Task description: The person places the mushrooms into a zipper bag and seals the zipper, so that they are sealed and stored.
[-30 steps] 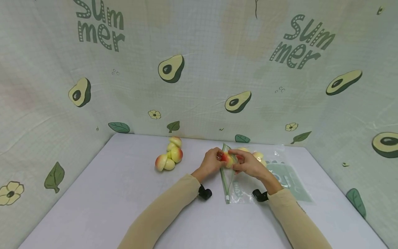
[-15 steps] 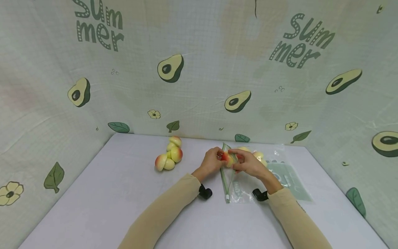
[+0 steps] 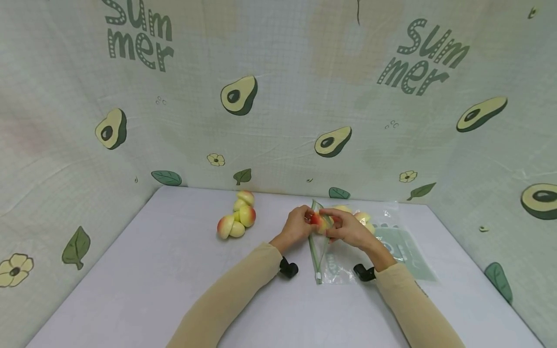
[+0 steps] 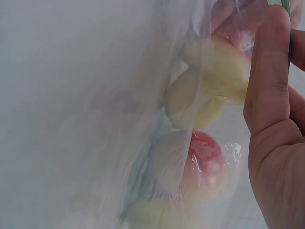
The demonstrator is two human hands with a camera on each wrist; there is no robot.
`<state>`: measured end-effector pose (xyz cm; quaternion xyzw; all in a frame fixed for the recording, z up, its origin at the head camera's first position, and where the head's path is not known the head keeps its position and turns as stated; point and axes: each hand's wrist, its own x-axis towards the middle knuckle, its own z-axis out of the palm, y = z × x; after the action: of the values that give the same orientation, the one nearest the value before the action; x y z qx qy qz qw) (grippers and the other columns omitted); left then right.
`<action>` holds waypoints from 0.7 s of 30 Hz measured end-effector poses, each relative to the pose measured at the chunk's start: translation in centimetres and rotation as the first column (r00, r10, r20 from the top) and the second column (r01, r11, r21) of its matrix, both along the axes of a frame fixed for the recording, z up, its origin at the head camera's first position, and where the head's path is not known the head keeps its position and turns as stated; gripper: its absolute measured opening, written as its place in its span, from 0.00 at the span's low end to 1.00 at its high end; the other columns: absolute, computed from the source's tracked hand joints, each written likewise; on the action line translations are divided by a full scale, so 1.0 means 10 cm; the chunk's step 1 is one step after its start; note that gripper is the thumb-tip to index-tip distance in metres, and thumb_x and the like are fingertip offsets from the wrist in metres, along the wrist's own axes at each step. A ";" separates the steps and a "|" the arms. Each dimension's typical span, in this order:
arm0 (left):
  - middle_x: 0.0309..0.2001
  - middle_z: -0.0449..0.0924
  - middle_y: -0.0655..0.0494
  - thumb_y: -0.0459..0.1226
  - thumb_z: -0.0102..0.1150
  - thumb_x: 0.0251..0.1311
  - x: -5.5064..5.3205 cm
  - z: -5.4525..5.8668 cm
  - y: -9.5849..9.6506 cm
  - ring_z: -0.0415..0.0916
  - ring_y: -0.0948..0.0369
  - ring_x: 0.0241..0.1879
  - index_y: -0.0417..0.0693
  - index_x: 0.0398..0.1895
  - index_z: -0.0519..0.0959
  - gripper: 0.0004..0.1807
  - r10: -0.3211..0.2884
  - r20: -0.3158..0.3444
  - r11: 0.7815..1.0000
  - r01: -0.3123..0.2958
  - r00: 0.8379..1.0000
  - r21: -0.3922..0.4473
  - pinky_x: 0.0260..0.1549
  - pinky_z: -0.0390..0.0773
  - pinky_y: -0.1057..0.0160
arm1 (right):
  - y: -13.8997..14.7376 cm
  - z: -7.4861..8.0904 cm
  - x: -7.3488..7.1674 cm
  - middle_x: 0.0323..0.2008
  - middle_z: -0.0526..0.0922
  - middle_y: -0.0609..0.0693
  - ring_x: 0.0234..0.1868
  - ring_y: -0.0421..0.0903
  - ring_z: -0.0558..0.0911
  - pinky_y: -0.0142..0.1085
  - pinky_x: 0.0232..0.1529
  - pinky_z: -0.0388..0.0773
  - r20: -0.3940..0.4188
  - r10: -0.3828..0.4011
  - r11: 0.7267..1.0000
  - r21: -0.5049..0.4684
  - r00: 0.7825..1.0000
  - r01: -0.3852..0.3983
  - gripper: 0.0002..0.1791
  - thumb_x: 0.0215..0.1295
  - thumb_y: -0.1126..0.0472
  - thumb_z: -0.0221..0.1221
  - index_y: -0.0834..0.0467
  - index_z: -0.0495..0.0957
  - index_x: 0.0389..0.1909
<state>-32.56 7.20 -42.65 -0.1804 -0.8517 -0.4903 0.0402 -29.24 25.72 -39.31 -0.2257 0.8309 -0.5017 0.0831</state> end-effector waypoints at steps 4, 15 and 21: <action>0.37 0.77 0.52 0.31 0.71 0.48 0.00 0.01 0.00 0.75 0.62 0.35 0.41 0.42 0.76 0.18 0.000 -0.001 1.000 0.000 1.000 -0.003 0.31 0.76 0.70 | 0.00 0.00 -0.01 0.25 0.78 0.61 0.26 0.54 0.78 0.53 0.33 0.80 -0.004 0.003 1.000 -0.002 1.000 -0.003 0.34 0.56 0.77 0.58 0.69 0.63 0.66; 0.40 0.78 0.48 0.33 0.71 0.50 0.04 0.05 -0.11 0.77 0.59 0.37 0.40 0.44 0.77 0.18 -0.019 -0.018 0.999 0.019 1.000 -0.026 0.34 0.76 0.68 | -0.07 0.18 0.12 0.30 0.77 0.68 0.26 0.58 0.79 0.57 0.35 0.79 0.025 0.008 1.000 -0.016 1.000 -0.008 0.32 0.57 0.78 0.58 0.72 0.62 0.65; 0.41 0.78 0.46 0.33 0.70 0.50 0.08 0.06 -0.21 0.77 0.56 0.39 0.39 0.46 0.77 0.19 -0.020 -0.016 0.999 0.019 1.000 -0.032 0.37 0.76 0.65 | -0.07 0.20 0.15 0.49 0.72 0.74 0.27 0.60 0.79 0.53 0.34 0.80 0.029 0.011 1.000 -0.018 1.000 -0.010 0.32 0.58 0.77 0.57 0.71 0.61 0.66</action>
<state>-31.81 5.15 -42.05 -0.1934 -0.8573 -0.4754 0.0397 -27.70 24.97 -37.26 -0.2235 0.8241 -0.5117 0.0958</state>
